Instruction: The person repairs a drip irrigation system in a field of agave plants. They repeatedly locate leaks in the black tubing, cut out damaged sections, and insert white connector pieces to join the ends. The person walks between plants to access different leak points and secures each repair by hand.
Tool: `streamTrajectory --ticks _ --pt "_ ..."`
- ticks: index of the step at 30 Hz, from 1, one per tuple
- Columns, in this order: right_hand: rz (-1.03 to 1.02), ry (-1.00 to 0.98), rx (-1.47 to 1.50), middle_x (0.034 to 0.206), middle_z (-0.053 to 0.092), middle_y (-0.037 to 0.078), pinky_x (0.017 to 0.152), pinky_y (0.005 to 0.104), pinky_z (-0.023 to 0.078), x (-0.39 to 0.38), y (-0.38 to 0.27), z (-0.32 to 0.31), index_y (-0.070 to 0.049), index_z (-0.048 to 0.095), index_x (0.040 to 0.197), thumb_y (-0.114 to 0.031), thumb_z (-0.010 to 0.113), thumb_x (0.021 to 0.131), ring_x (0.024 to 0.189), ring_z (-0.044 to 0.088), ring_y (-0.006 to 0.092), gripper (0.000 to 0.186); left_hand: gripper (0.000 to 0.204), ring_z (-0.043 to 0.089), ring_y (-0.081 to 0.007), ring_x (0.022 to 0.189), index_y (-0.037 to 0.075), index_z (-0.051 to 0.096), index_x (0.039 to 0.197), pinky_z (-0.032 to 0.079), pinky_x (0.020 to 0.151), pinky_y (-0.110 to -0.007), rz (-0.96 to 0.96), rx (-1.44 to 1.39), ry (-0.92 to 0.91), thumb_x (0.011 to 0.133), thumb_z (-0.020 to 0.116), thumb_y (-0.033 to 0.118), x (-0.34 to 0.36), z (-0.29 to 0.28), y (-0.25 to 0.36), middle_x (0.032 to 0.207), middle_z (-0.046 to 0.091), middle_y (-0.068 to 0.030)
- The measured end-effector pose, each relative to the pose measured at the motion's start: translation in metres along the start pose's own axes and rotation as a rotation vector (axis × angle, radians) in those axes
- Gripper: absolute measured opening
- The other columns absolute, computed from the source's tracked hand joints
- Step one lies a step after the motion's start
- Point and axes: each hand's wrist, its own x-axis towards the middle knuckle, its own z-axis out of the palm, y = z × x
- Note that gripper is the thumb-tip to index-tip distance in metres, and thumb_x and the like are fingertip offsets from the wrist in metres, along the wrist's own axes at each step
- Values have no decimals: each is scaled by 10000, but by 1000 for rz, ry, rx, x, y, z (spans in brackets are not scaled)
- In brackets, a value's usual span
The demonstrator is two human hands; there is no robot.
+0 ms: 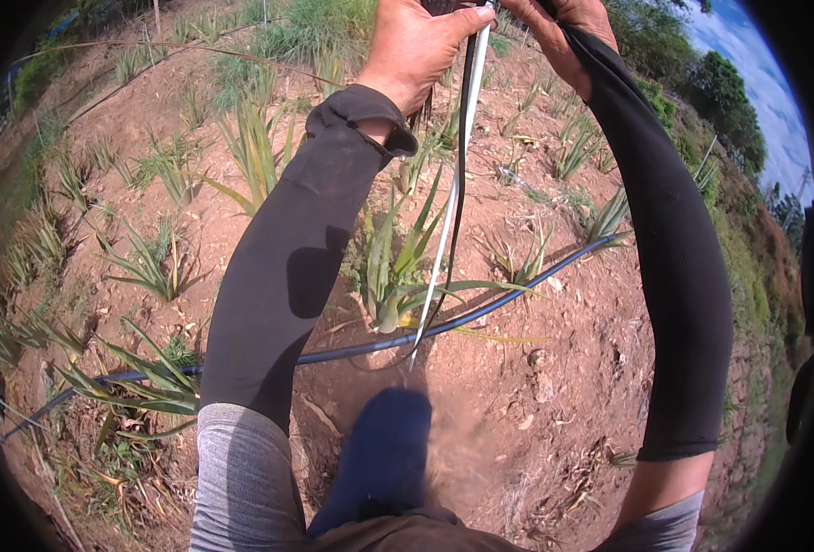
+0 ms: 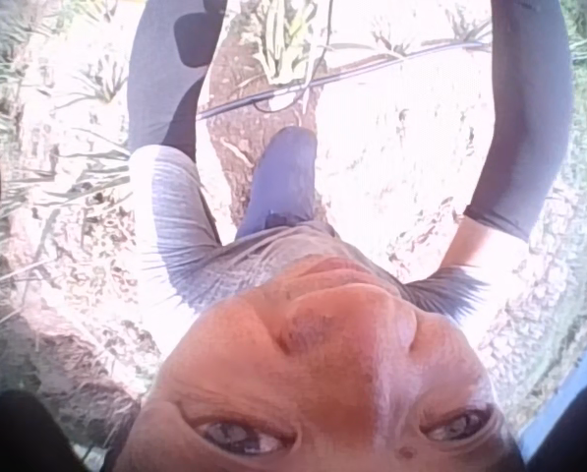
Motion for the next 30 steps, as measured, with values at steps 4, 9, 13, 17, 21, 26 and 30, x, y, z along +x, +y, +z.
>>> streamTrajectory --ticks 4,9,13,17,21,26,30 --pt "277 -90 259 684 559 -15 549 217 412 6 6 -3 -49 618 788 -189 680 862 614 514 73 170 305 637 -150 791 -27 627 1074 534 663 -265 -16 20 2 805 726 75 -1 6 1 942 655 -93" --pt "669 -362 816 654 526 -39 484 184 352 11 22 -11 -88 601 800 -200 651 888 574 475 44 151 258 638 -139 779 -30 650 1035 532 655 -257 -55 77 45 813 722 81 8 6 -12 928 661 -86" --pt "426 -111 622 758 621 24 552 210 453 -7 10 -3 -34 631 948 -190 655 892 657 570 88 168 254 640 -138 767 -29 658 1030 536 654 -258 -186 -73 -32 816 726 91 10 7 -10 905 665 -91" --pt "-114 68 147 813 652 53 636 242 509 -15 5 0 -34 662 985 -55 716 815 744 625 109 180 276 641 -144 751 -28 655 1043 536 659 -255 -94 -8 35 811 733 97 7 4 -9 907 666 -97" --pt "-483 138 107 814 663 53 639 243 503 -6 30 2 -35 682 902 16 725 774 724 623 107 144 391 639 -172 796 -49 625 1093 534 676 -282 -20 168 21 781 765 141 4 6 -2 963 659 -123" --pt "-91 90 83 734 648 26 644 232 482 -9 7 2 -24 675 858 -27 700 810 687 595 84 54 527 631 -212 854 -78 589 1138 527 698 -326 196 478 113 744 796 205 4 -4 -3 997 646 -161" --pt "179 -42 172 676 593 -19 584 218 425 -3 7 -8 -57 649 775 -173 669 864 622 533 63 147 517 629 -210 842 -80 589 1127 527 684 -329 112 294 79 744 795 200 2 5 0 994 642 -168"
